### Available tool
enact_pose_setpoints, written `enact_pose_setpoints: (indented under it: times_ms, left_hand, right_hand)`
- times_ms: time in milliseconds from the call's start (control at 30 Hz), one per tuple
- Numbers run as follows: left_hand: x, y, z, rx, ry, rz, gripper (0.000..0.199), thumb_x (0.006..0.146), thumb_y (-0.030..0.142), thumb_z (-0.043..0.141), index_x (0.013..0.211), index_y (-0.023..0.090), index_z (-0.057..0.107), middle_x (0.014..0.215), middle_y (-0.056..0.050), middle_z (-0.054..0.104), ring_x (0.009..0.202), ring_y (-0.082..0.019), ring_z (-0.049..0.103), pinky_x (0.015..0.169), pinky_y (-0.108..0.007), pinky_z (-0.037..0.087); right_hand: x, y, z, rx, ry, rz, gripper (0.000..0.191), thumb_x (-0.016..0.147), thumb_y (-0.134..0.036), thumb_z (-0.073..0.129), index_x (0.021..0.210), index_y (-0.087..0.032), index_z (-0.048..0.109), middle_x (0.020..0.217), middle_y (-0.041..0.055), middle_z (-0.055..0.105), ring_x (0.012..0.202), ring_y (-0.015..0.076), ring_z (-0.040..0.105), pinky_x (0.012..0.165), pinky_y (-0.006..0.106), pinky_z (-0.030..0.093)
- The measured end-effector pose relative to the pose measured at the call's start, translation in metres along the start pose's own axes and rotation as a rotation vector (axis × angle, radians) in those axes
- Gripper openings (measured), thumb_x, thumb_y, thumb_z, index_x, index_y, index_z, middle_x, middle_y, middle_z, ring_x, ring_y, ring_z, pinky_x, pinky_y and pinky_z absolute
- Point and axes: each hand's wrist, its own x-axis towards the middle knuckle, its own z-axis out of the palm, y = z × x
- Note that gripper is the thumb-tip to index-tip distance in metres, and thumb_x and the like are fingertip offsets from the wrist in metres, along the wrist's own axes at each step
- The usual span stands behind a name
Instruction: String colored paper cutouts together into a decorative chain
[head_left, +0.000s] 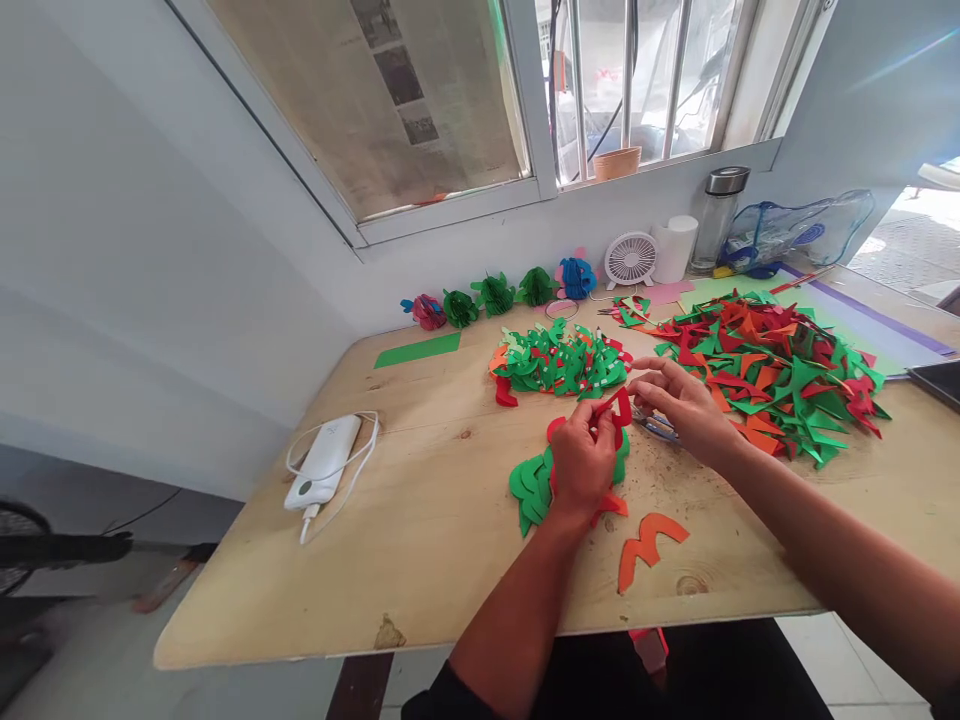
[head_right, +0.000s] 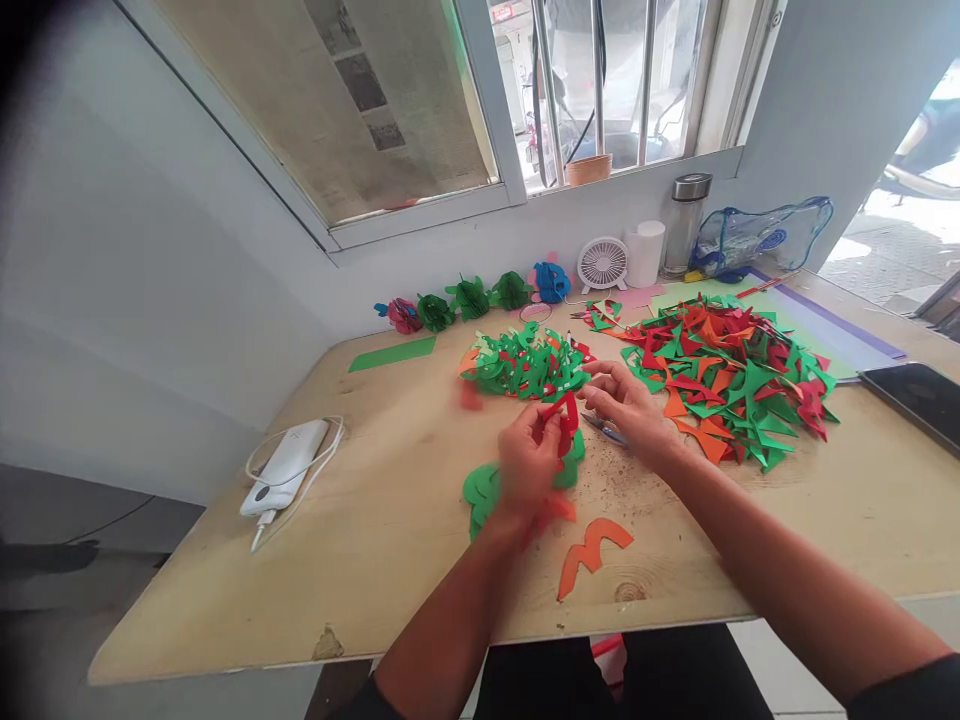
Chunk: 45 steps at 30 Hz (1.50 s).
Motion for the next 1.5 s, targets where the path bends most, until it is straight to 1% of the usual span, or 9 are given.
enact_pose_setpoints:
  times_ms: [133,233,433,600,733,1000,1167,1333,1500]
  left_hand:
    - [0.000,-0.002,0.001,0.037,0.016,0.027,0.020,0.084,0.031,0.048,0.089,0.020,0.064,0.070,-0.002,0.066,0.063,-0.013,0.059,0.056,-0.021,0.041]
    - [-0.001,-0.002,0.001,0.067,0.021,0.065,0.021,0.084,0.030,0.048,0.092,0.021,0.065,0.075,-0.003,0.068,0.067,-0.015,0.061,0.060,-0.023,0.043]
    - [-0.005,0.001,0.002,-0.001,-0.090,0.147,0.024,0.081,0.028,0.054,0.101,0.022,0.065,0.089,-0.006,0.070,0.077,-0.017,0.064,0.068,-0.026,0.048]
    - [-0.008,0.003,0.003,-0.070,-0.119,0.135,0.036,0.075,0.026,0.062,0.111,0.025,0.061,0.093,-0.006,0.070,0.081,-0.019,0.065,0.072,-0.028,0.051]
    - [-0.009,0.004,0.003,-0.055,-0.139,0.128,0.048,0.076,0.027,0.061,0.123,0.026,0.052,0.093,-0.006,0.070,0.084,-0.020,0.065,0.076,-0.031,0.051]
    - [-0.009,0.005,0.003,-0.053,-0.176,0.108,0.050,0.079,0.033,0.058,0.127,0.027,0.046,0.096,-0.007,0.069,0.086,-0.020,0.064,0.079,-0.032,0.049]
    - [-0.006,0.003,0.002,-0.204,-0.165,0.026,0.042,0.081,0.029,0.056,0.122,0.021,0.051,0.093,-0.008,0.069,0.082,-0.017,0.065,0.073,-0.028,0.050]
    - [0.002,0.005,-0.001,-0.404,-0.172,-0.145,0.029,0.078,0.027,0.057,0.105,0.015,0.062,0.082,-0.007,0.070,0.067,-0.013,0.063,0.061,-0.022,0.049]
    - [0.005,0.007,-0.002,-0.508,-0.196,-0.221,0.030,0.071,0.026,0.064,0.100,0.015,0.065,0.073,-0.004,0.069,0.058,-0.010,0.060,0.055,-0.020,0.047]
  right_hand:
    - [-0.002,-0.001,0.007,0.033,-0.056,-0.043,0.047,0.071,-0.032,0.066,0.113,-0.024,0.047,0.078,-0.0007,0.058,0.066,0.0128,0.053,0.058,0.026,0.042]
    - [-0.001,0.002,0.008,0.025,-0.058,-0.066,0.049,0.070,-0.028,0.066,0.114,-0.023,0.045,0.071,-0.0031,0.056,0.061,0.0120,0.051,0.056,0.026,0.042]
    - [0.001,0.006,0.002,0.013,-0.015,-0.082,0.045,0.072,-0.024,0.064,0.114,-0.023,0.047,0.070,-0.0033,0.058,0.061,0.0116,0.053,0.055,0.024,0.041]
    - [0.002,0.003,-0.001,0.028,-0.003,-0.060,0.044,0.071,-0.025,0.065,0.112,-0.024,0.049,0.070,-0.0033,0.059,0.062,0.0126,0.054,0.059,0.026,0.042]
    - [0.002,0.003,-0.002,0.072,-0.011,-0.034,0.045,0.071,-0.025,0.066,0.113,-0.024,0.049,0.070,-0.0032,0.060,0.062,0.0120,0.054,0.059,0.026,0.042]
    - [0.002,0.003,-0.004,0.104,-0.046,-0.023,0.048,0.071,-0.027,0.067,0.115,-0.024,0.048,0.071,-0.0028,0.059,0.063,0.0120,0.054,0.060,0.026,0.043]
    - [0.002,0.001,-0.001,0.049,-0.084,-0.038,0.046,0.071,-0.028,0.066,0.113,-0.025,0.047,0.069,-0.0036,0.057,0.063,0.0128,0.054,0.059,0.027,0.043]
    - [0.001,0.002,0.000,0.018,-0.117,-0.063,0.044,0.073,-0.028,0.065,0.113,-0.023,0.047,0.067,-0.0035,0.055,0.061,0.0119,0.051,0.054,0.025,0.040]
    - [0.000,0.004,0.000,-0.016,-0.137,-0.058,0.046,0.074,-0.029,0.063,0.116,-0.023,0.046,0.069,-0.0029,0.056,0.061,0.0124,0.052,0.054,0.025,0.040]
